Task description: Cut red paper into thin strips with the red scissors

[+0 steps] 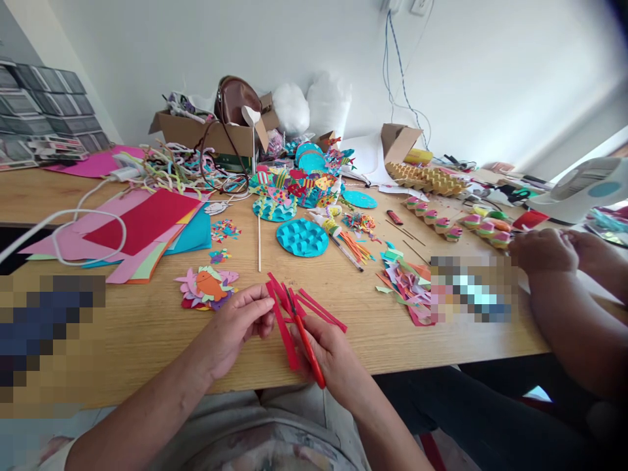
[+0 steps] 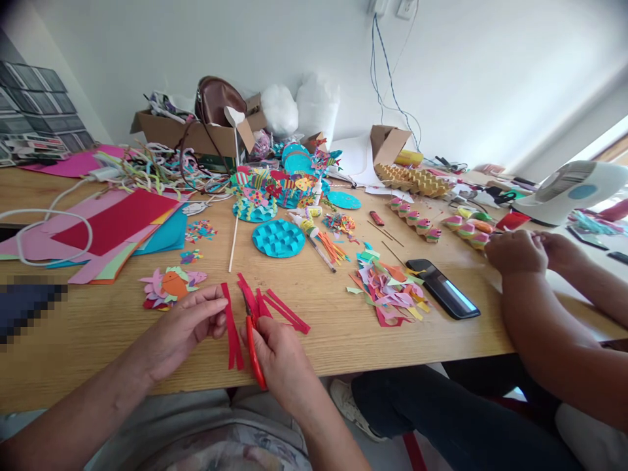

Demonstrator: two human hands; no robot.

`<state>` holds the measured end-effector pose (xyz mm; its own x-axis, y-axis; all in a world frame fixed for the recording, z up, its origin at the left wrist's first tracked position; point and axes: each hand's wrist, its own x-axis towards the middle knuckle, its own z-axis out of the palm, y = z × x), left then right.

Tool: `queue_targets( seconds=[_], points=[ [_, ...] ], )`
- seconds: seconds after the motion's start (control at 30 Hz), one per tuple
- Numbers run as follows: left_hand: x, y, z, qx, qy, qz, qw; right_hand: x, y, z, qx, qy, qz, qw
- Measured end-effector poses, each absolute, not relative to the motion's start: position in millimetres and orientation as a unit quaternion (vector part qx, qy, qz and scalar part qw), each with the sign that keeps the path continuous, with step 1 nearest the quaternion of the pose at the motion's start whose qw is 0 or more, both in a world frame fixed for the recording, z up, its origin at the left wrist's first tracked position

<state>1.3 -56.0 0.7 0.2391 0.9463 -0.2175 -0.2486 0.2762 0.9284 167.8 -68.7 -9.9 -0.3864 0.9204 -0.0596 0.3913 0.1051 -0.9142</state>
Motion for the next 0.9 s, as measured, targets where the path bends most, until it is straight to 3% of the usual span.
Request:
queue_targets(
  seconds=[0.2, 0.33, 0.7, 0.9],
  points=[
    [-6, -48, 1, 0.432, 0.453, 0.436, 0.647, 179, -55, 7, -0.468, -0.661, 0.543, 0.221],
    [-8, -42, 1, 0.457, 0.473, 0.405, 0.635, 188, -48, 15, -0.452, -0.667, 0.549, 0.223],
    [13, -24, 5, 0.571, 0.52, 0.292, 0.564, 204, -46, 14, -0.527, -0.741, 0.361, 0.207],
    [5, -12, 3, 0.695, 0.554, 0.229, 0.396, 210, -46, 10, -0.546, -0.731, 0.347, 0.216]
  ],
)
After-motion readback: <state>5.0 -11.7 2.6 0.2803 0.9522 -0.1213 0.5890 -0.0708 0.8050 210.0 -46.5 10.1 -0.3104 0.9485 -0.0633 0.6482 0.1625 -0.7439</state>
